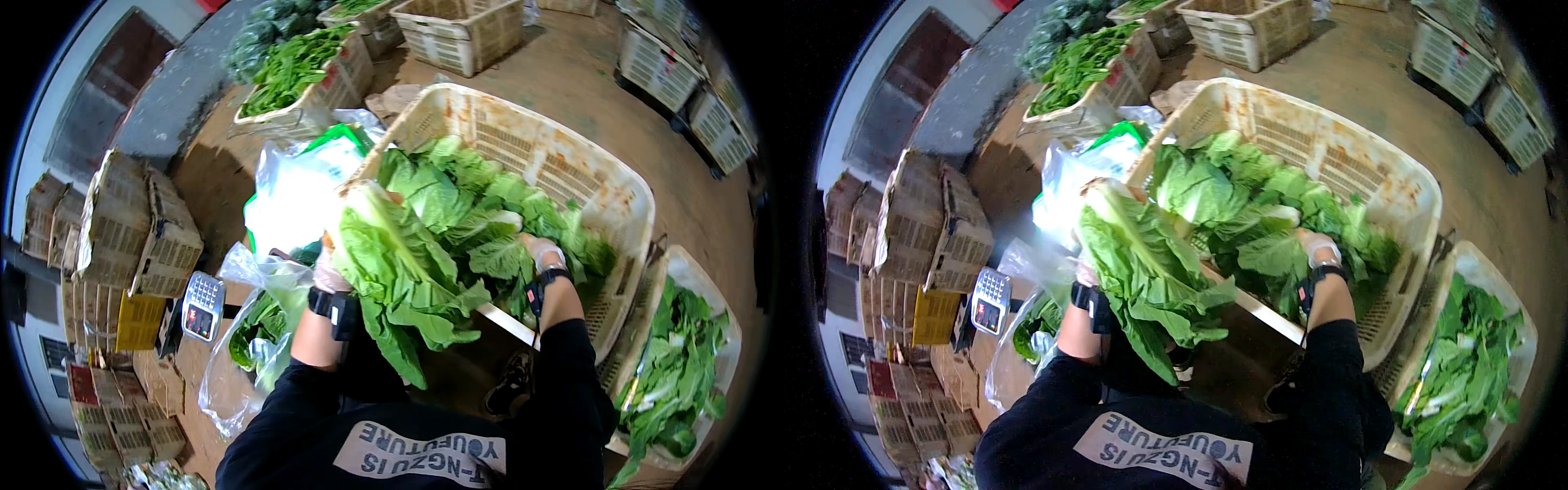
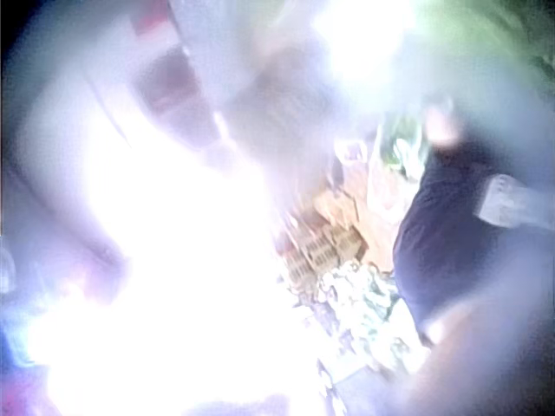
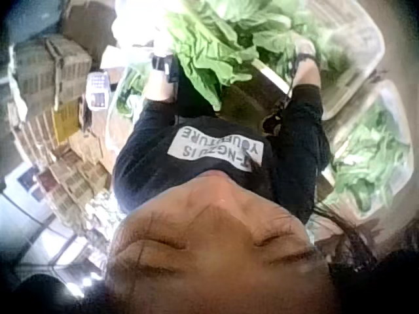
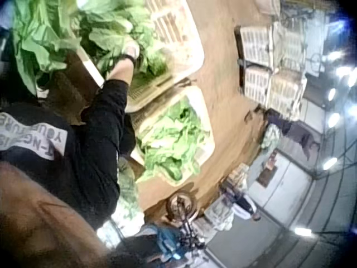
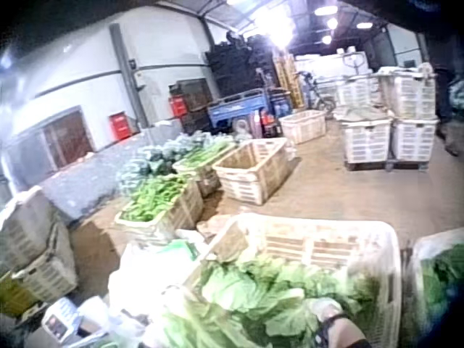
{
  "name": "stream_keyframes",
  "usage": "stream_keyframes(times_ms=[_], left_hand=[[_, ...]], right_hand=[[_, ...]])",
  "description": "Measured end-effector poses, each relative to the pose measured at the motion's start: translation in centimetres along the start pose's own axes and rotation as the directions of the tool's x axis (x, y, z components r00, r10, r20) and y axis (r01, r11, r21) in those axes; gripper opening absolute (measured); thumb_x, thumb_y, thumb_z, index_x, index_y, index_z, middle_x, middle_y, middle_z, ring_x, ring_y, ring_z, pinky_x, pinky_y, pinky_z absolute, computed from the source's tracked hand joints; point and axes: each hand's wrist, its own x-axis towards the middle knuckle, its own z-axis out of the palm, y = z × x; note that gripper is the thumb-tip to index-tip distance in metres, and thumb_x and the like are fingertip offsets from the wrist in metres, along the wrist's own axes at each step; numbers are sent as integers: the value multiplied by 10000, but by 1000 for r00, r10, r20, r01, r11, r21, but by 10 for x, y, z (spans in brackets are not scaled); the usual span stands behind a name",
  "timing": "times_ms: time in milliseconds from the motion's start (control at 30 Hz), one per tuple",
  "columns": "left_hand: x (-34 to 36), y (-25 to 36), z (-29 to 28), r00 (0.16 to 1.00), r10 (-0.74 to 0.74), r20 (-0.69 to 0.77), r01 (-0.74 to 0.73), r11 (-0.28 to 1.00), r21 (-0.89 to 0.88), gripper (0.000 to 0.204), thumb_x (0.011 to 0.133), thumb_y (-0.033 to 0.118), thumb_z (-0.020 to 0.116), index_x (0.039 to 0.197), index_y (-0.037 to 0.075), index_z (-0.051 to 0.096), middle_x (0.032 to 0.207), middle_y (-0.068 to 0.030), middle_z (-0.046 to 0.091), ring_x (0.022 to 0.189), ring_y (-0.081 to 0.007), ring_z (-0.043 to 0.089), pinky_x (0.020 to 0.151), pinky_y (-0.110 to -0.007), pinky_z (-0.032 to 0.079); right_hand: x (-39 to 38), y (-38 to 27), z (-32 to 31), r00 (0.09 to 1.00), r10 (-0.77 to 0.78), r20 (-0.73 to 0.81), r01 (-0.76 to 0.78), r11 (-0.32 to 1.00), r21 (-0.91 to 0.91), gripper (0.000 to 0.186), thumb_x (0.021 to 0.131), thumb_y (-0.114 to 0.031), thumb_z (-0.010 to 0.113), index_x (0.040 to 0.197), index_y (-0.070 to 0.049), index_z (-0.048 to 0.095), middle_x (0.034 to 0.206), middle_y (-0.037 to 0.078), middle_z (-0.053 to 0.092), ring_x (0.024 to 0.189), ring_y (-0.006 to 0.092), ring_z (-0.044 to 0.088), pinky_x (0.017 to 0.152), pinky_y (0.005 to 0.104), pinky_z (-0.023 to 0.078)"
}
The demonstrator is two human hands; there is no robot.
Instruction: The person trims the root ends of leafy green vegetables with a knife, removes damaged outer leaves, and places the cleaned vegetables into a plastic bag on a digital scale.
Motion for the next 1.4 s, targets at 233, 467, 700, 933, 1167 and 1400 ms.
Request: stream_keyframes(times_ms=[233, 467, 700, 933, 1167, 1400], left_hand=[[13, -22, 1, 992, -44, -114, 36, 997, -75, 961, 615, 641, 648, 1295, 28, 353, 1259, -223, 428, 1052, -263, 522, 862, -402, 481], [20, -31, 28, 923, -365, 119, 317, 900, 300, 916, 525, 453, 800, 1220, -15, 431, 1185, -180, 516, 1048, -254, 536, 893, -362, 448], [27, -62, 82, 729, -633, 262, 502, 754, 424, 838, 550, 323, 811, 1228, -8, 446, 1135, -65, 553, 1019, -161, 520, 907, -294, 398], [39, -94, 134, 495, -766, 411, 350, 608, 712, 599, 592, 202, 786, 1121, 37, 558, 988, -22, 617, 884, -109, 532, 817, -273, 431], [40, -161, 162, 109, -663, 741, 437, 701, 563, 712, 504, 246, 834, 1113, 14, 548, 995, -25, 593, 848, -105, 516, 776, -254, 428], [42, -188, 206, 232, -589, 774, 427, 776, 463, 555, 719, 164, 711, 1170, -43, 464, 1110, -197, 551, 1012, -285, 557, 864, -371, 471]], right_hand=[[-24, 3, -9, 999, 35, -23, -36, 999, -29, 733, 782, -621, 429, 1179, -13, 528, 1252, 194, 486, 1162, 328, 456, 947, 365, 361], [-212, -89, -95, 712, -693, -117, 631, 557, 540, 624, 769, -331, 645, 1287, -58, 428, 1064, 181, 563, 1009, 261, 545, 889, 363, 427], [-306, -59, -98, 500, -861, -93, 860, 507, -66, 784, 680, -253, 713, 1339, -65, 333, 1004, 216, 538, 913, 339, 544, 795, 379, 444], [-366, 0, -90, 414, -833, -367, 554, 550, -625, 239, 700, -141, 598, 921, -51, 598, 676, 96, 567, 659, 252, 592, 566, 363, 467], [-415, 95, -156, 539, -672, -508, 293, 715, -635, 218, 697, -16, 512, 874, -63, 631, 780, 117, 632, 679, 256, 629, 617, 345, 512], [-423, 302, -173, 612, 165, -774, -498, 841, -214, 562, 782, -241, 579, 1285, -62, 403, 1165, 224, 533, 1065, 337, 529, 903, 421, 419]])
